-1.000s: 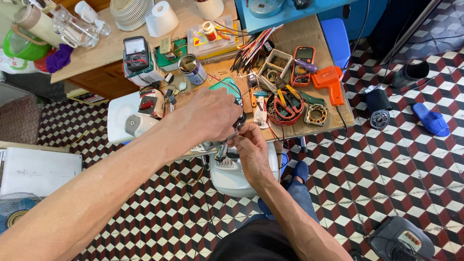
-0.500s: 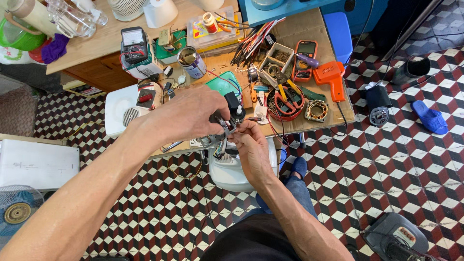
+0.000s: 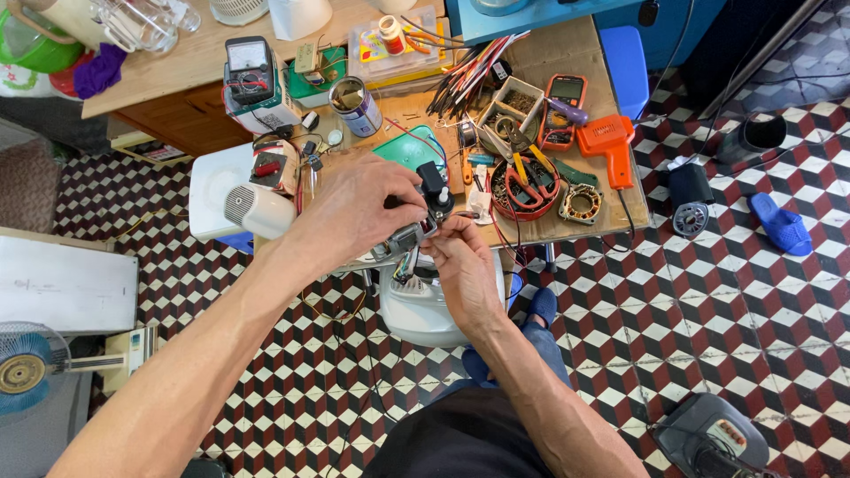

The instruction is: The person repairs a disassembled electric fan motor by hand, stripping and twisting wires, then using a screwdriver to secure internal components. The person also uses a multimeter to test electrical continuity on the motor assembly.

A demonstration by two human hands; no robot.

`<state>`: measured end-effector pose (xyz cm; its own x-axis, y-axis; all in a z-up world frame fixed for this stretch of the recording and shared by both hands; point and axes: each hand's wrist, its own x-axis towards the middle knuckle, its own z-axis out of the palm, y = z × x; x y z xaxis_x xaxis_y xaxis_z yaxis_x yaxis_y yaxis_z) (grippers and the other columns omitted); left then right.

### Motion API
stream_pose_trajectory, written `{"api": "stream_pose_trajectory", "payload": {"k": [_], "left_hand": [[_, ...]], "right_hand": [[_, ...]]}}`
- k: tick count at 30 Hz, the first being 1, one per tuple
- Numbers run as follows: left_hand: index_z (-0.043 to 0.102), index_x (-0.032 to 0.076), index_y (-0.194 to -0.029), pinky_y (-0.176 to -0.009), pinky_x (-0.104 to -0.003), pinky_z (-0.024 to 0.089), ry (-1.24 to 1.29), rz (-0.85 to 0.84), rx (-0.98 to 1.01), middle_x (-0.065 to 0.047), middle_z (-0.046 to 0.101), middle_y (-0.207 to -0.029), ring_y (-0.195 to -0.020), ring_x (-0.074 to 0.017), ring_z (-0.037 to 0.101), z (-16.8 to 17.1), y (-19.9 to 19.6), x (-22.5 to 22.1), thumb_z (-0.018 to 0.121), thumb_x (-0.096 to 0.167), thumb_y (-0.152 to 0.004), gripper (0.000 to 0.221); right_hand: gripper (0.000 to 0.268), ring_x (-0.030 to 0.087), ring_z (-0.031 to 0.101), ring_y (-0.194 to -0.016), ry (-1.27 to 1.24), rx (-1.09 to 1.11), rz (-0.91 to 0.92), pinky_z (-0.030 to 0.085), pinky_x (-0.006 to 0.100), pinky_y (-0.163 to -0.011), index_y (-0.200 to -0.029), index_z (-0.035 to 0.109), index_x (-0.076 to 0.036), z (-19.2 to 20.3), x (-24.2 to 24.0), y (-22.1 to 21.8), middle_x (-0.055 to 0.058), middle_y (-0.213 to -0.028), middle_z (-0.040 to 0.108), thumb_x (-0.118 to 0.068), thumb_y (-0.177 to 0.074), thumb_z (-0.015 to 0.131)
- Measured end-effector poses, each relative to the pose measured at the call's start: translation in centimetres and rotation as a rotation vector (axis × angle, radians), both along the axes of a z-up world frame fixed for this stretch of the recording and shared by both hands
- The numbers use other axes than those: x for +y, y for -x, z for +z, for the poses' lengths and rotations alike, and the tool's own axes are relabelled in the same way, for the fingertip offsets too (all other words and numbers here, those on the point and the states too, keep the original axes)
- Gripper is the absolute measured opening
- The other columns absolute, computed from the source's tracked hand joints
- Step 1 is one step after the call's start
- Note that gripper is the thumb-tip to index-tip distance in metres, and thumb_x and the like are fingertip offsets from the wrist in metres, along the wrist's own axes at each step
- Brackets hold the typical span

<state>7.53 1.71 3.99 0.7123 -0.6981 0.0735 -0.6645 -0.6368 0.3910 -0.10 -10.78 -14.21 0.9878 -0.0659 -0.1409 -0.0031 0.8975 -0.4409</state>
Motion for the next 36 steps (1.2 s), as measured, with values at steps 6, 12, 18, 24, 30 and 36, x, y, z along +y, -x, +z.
{"api": "stream_pose_trajectory", "payload": {"k": [6, 12, 18, 24, 30, 36], "left_hand": [[0.076, 0.005, -0.087, -0.077, -0.046, 0.053, -0.046, -0.122, -0.098, -0.012, 0.073, -0.088, -0.09, -0.0328, 0.068, 0.5, -1.0, -0.6, 0.077, 0.025, -0.085, 0.021], [0.073, 0.005, -0.086, -0.074, -0.046, 0.052, -0.176, -0.206, -0.173, -0.014, 0.068, -0.082, -0.086, -0.0335, 0.066, 0.7, -1.5, -1.5, 0.076, 0.027, -0.086, 0.022], [0.068, 0.005, -0.084, -0.073, -0.043, 0.053, -0.109, -0.316, -0.349, -0.008, 0.065, -0.078, -0.086, -0.0279, 0.064, 0.3, -1.4, -1.8, 0.074, 0.029, -0.089, 0.025], [0.068, 0.005, -0.085, -0.071, -0.039, 0.053, -0.095, -0.346, -0.485, -0.006, 0.064, -0.08, -0.088, -0.0255, 0.064, -0.2, -0.9, -2.8, 0.074, 0.027, -0.089, 0.024], [0.067, 0.004, -0.092, -0.073, -0.039, 0.054, 0.177, -0.214, -0.541, -0.008, 0.064, -0.087, -0.091, -0.026, 0.063, -0.8, 1.2, -2.2, 0.076, 0.023, -0.093, 0.02], [0.066, 0.003, -0.114, -0.08, -0.027, 0.055, 0.901, 0.884, 0.075, -0.006, 0.071, -0.104, -0.09, -0.0109, 0.065, -7.1, 13.1, -3.1, 0.069, 0.017, -0.102, 0.019]], "right_hand": [[0.018, 0.02, 0.064, -0.097, -0.012, -0.019, 0.021, 0.051, 0.035, -0.095, -0.109, 0.058, -0.004, -0.8, -0.8, -0.6, 0.006, -0.102, 0.064, 0.005, -0.094, 0.056], [0.019, 0.021, 0.066, -0.096, 0.15, -0.031, 0.001, 0.053, 0.035, -0.092, -0.111, 0.058, -0.002, -0.1, -1.8, -0.3, 0.009, -0.104, 0.066, 0.005, -0.094, 0.053], [0.021, 0.016, 0.067, -0.102, 0.725, -0.121, -0.115, 0.055, 0.03, -0.096, -0.121, 0.056, 0.002, 3.8, -5.3, 1.2, 0.011, -0.11, 0.069, 0.0, -0.1, 0.054], [0.022, 0.013, 0.063, -0.092, 1.351, -0.381, 0.013, 0.057, 0.027, -0.074, -0.119, 0.068, -0.002, 7.7, -7.3, -1.2, 0.008, -0.102, 0.065, -0.003, -0.096, 0.07], [0.017, 0.01, 0.068, -0.081, 1.433, -0.458, 0.026, 0.055, 0.026, -0.071, -0.112, 0.07, -0.001, 9.0, -9.0, -2.0, 0.006, -0.092, 0.074, -0.005, -0.095, 0.072], [0.009, 0.011, 0.074, -0.081, 1.44, -0.456, 0.128, 0.059, 0.024, -0.073, -0.104, 0.068, 0.002, 9.7, -9.6, -3.1, 0.008, -0.086, 0.075, -0.006, -0.101, 0.068]]}}
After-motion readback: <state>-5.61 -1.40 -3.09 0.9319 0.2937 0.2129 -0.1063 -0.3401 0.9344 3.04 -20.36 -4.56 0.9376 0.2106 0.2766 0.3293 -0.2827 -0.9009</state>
